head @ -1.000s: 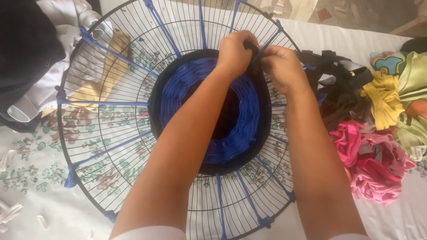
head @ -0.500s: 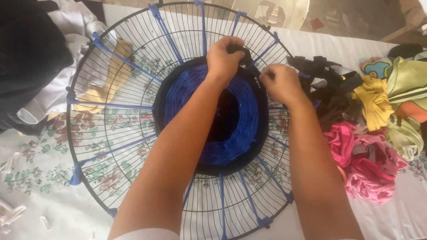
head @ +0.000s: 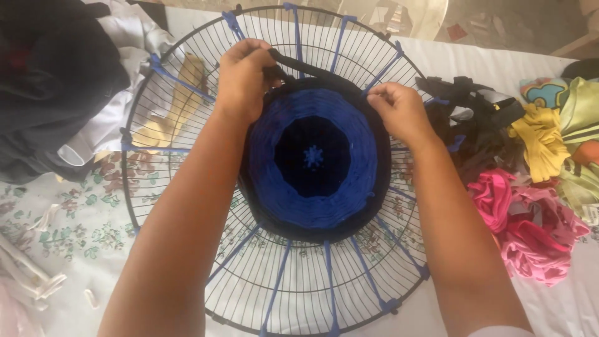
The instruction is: Weaving strips of dark fabric onto a metal fan guard frame to create a decorative rug or mat.
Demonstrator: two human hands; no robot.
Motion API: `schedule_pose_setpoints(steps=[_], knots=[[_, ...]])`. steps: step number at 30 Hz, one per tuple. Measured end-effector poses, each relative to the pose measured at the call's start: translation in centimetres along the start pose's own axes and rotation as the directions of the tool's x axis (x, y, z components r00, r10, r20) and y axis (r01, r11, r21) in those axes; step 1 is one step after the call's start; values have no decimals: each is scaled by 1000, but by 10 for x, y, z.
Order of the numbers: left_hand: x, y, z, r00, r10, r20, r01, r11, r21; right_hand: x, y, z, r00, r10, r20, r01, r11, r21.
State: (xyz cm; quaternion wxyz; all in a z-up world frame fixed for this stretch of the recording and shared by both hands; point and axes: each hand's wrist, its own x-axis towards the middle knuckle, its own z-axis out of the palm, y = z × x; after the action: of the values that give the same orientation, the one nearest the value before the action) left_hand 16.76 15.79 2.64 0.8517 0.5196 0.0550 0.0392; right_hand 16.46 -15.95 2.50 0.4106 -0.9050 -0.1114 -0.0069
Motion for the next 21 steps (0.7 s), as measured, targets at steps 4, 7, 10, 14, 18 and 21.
schedule_pose_setpoints(steps=[4, 7, 10, 14, 18, 21], knots=[[-9, 18, 2, 1000, 17, 6, -16, 993, -120, -2, -38, 16, 974, -209, -89, 182, 952, -248], [-11, 17, 16, 998, 42, 51, -35, 992, -125, -1, -103, 30, 893, -442, -86, 425, 891, -159], [-8, 11, 32, 995, 56, 86, -46, 992, -115, 10, -146, 46, 972, -227, 69, 201, 942, 270], [11, -18, 40, 996, 57, 68, -48, 991, -125, 38, -138, 76, 850, -525, -34, 525, 841, 131], [23, -37, 34, 987, 147, 59, -146, 989, -27, 49, -127, 86, 928, -354, -118, 371, 906, 203], [20, -30, 31, 992, -86, 97, 98, 986, -132, 62, -114, 86, 968, -229, -107, 249, 791, 559]])
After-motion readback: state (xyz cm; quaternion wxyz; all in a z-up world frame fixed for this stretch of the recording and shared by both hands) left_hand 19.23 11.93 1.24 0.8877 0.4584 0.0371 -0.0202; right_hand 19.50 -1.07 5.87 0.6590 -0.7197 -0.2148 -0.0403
